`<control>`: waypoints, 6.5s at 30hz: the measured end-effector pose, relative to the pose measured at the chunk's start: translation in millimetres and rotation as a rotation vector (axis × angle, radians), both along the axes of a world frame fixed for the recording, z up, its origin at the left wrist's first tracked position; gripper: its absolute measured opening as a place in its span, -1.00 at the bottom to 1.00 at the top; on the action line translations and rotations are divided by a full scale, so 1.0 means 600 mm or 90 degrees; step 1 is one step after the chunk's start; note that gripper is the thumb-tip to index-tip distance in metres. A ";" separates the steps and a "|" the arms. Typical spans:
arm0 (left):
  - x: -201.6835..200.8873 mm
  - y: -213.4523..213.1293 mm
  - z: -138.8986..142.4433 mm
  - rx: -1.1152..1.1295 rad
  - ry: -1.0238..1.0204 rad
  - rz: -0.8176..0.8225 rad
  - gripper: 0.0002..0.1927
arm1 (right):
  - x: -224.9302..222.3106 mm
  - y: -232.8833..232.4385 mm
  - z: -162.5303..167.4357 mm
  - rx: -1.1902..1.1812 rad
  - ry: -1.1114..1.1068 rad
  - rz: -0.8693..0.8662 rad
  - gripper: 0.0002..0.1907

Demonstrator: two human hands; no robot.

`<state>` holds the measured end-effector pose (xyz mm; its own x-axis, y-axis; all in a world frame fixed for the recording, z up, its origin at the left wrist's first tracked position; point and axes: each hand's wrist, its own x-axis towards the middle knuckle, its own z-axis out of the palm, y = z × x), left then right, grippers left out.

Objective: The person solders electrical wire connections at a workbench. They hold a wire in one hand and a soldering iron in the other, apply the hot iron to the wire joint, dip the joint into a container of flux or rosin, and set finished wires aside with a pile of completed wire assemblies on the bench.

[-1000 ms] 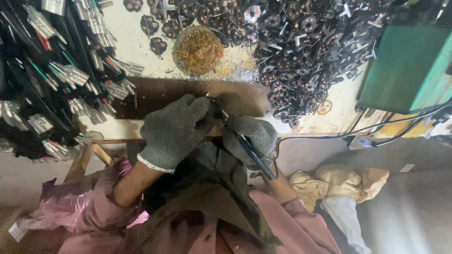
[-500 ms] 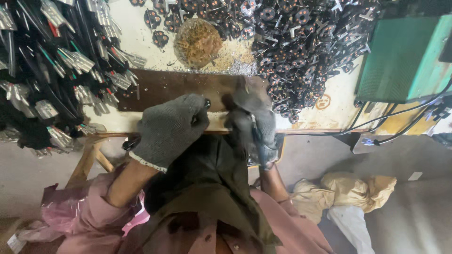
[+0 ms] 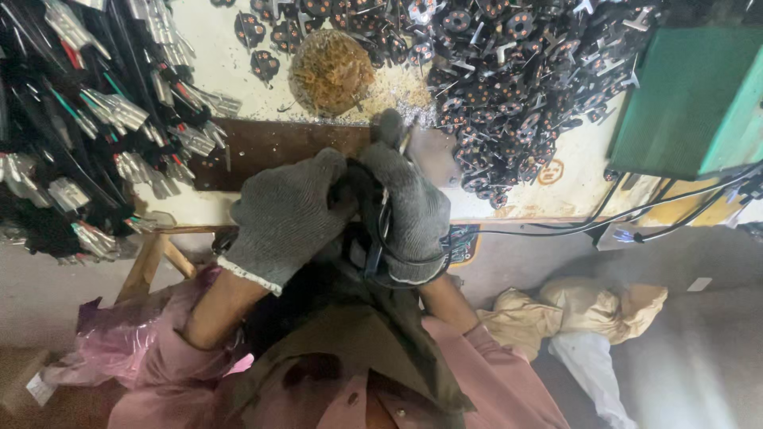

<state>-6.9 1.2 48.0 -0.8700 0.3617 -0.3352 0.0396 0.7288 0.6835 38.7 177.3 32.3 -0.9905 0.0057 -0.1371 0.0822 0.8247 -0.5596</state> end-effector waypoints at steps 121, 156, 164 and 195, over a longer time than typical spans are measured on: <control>0.006 -0.013 0.012 0.146 0.239 0.032 -0.85 | 0.010 0.054 0.044 -0.253 0.154 0.114 -0.71; 0.016 -0.006 0.001 0.087 0.231 0.042 -0.78 | 0.045 0.059 -0.009 -0.415 -0.166 -0.136 -0.93; 0.015 -0.007 -0.001 0.093 0.211 0.038 -0.79 | 0.017 0.054 0.012 -0.237 0.167 0.212 -0.83; 0.007 -0.044 0.005 0.043 0.196 0.098 -0.81 | -0.021 0.063 -0.031 -0.854 0.109 -0.410 -0.67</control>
<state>-3.0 -25.4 50.7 -0.9724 0.2314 -0.0288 0.1448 0.6962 0.7031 26.2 215.1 14.0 -0.8713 0.4032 -0.2797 0.0792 -0.4469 -0.8911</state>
